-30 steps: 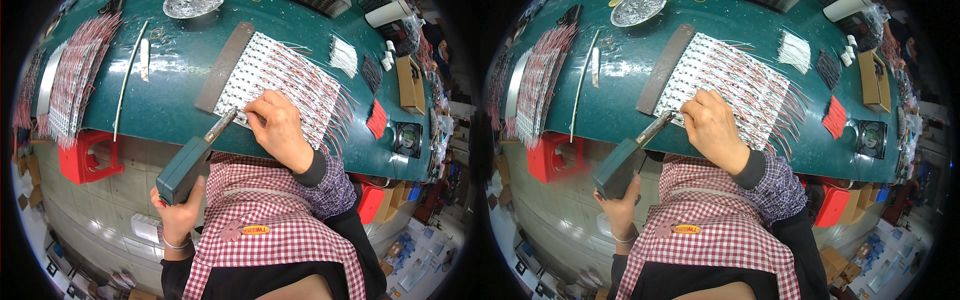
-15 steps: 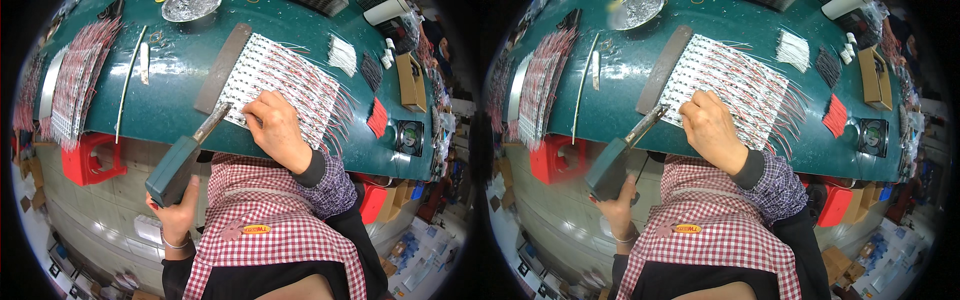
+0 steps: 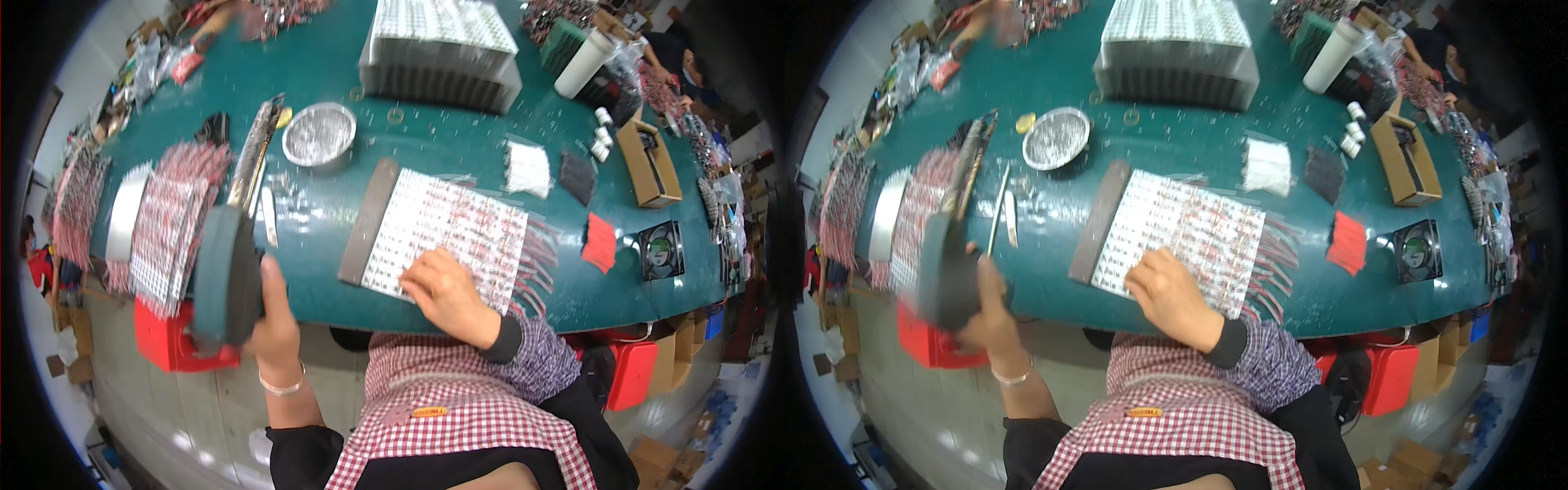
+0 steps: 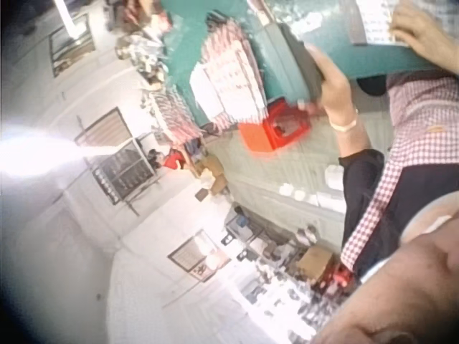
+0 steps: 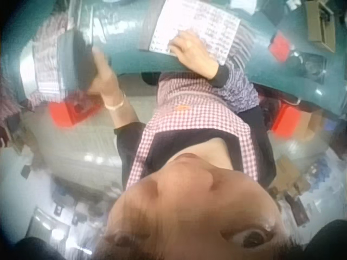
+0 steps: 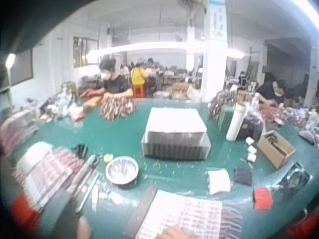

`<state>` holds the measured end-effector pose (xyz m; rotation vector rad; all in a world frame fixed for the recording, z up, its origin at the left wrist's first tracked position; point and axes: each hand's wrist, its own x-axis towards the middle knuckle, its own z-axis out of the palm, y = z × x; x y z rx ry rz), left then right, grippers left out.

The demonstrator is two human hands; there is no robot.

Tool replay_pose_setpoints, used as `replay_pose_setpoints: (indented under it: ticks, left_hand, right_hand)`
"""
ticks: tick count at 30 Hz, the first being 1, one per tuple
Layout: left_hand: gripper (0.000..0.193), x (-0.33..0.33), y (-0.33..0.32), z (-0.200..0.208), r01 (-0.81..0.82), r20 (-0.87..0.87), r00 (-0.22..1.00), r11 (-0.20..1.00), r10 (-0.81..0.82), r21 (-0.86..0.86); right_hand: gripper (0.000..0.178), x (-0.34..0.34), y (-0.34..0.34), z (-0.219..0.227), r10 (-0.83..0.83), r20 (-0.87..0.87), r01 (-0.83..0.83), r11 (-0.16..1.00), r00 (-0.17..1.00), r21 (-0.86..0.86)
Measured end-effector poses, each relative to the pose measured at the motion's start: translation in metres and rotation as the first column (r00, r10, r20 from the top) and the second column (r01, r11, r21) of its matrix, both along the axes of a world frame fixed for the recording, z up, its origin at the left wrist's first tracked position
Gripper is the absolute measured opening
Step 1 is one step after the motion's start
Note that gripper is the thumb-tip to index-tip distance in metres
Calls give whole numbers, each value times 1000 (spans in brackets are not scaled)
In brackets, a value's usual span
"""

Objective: The person solders wires onto a circuit board with a soldering gun, stacks the finished board, and binds bundles of wires with rubber bands by hand.

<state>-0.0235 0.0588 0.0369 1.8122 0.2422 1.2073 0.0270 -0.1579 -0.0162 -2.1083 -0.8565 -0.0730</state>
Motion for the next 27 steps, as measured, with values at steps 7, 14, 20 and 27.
replay_pose_setpoints:
  ticks: [7,14,20,27]
  left_hand:
    - [14,50,21,-26,134,-74,966,727,-247,-674]
    - [16,40,55,-57,283,180,879,180,-442,-942]
    - [15,32,46,-61,312,229,820,75,-525,-947]
    - [22,4,54,-71,393,349,739,-53,-576,-918]
  right_hand:
    - [11,-7,-38,67,3,-15,0,982,1000,187]
    - [12,-17,-58,114,65,-1,-60,928,998,368]
    - [14,-10,-82,112,-41,15,32,923,999,382]
    - [8,8,-151,70,-430,102,403,890,897,215]
